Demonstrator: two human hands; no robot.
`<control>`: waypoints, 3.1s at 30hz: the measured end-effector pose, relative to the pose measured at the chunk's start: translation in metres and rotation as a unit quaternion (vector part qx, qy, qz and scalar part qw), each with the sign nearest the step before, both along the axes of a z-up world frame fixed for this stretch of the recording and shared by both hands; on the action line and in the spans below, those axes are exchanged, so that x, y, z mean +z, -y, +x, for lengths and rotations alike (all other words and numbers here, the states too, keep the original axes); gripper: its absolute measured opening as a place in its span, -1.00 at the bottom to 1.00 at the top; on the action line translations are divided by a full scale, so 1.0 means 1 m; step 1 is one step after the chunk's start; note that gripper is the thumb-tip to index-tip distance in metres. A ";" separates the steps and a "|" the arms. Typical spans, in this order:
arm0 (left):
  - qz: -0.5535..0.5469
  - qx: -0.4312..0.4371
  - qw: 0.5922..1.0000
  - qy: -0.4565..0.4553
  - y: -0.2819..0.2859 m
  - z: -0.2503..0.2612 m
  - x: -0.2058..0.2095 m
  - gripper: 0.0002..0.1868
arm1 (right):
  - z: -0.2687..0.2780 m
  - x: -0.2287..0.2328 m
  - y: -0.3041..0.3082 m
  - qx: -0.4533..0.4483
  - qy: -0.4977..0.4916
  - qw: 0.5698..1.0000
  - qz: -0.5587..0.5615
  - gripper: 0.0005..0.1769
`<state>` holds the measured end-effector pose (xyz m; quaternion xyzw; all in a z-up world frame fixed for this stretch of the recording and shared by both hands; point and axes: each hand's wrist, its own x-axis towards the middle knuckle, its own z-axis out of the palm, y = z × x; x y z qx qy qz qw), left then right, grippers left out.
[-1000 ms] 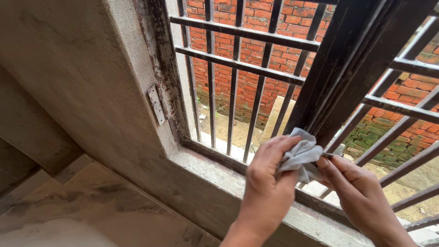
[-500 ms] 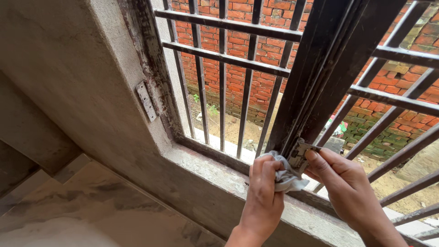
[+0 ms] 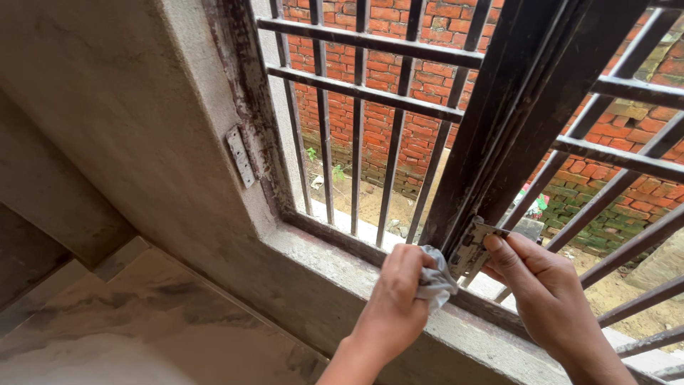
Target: The person wipes the metal bars of a window grille using a white cloth. They systematically clean horizontal and vertical bars, moving from one section to another while maintaining a steady wiping motion.
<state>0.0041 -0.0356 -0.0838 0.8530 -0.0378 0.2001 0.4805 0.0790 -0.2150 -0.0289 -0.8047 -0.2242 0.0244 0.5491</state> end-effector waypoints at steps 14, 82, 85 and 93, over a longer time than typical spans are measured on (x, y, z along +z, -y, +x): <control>-0.053 0.051 0.966 0.249 -0.014 -0.003 0.089 -0.56 | -0.032 0.034 -0.026 -0.107 0.165 0.978 -0.067 -0.53; -0.166 0.079 0.957 0.223 0.000 0.041 -0.029 -0.72 | 0.003 -0.023 -0.096 -0.217 0.390 0.888 0.116 -0.83; -0.157 0.089 0.959 0.220 0.003 0.041 -0.034 -0.72 | 0.002 -0.024 -0.096 -0.216 0.396 0.886 0.109 -0.81; -0.159 0.101 0.961 0.205 0.005 0.041 -0.045 -0.80 | -0.001 -0.016 -0.099 -0.183 0.412 0.886 0.110 -0.80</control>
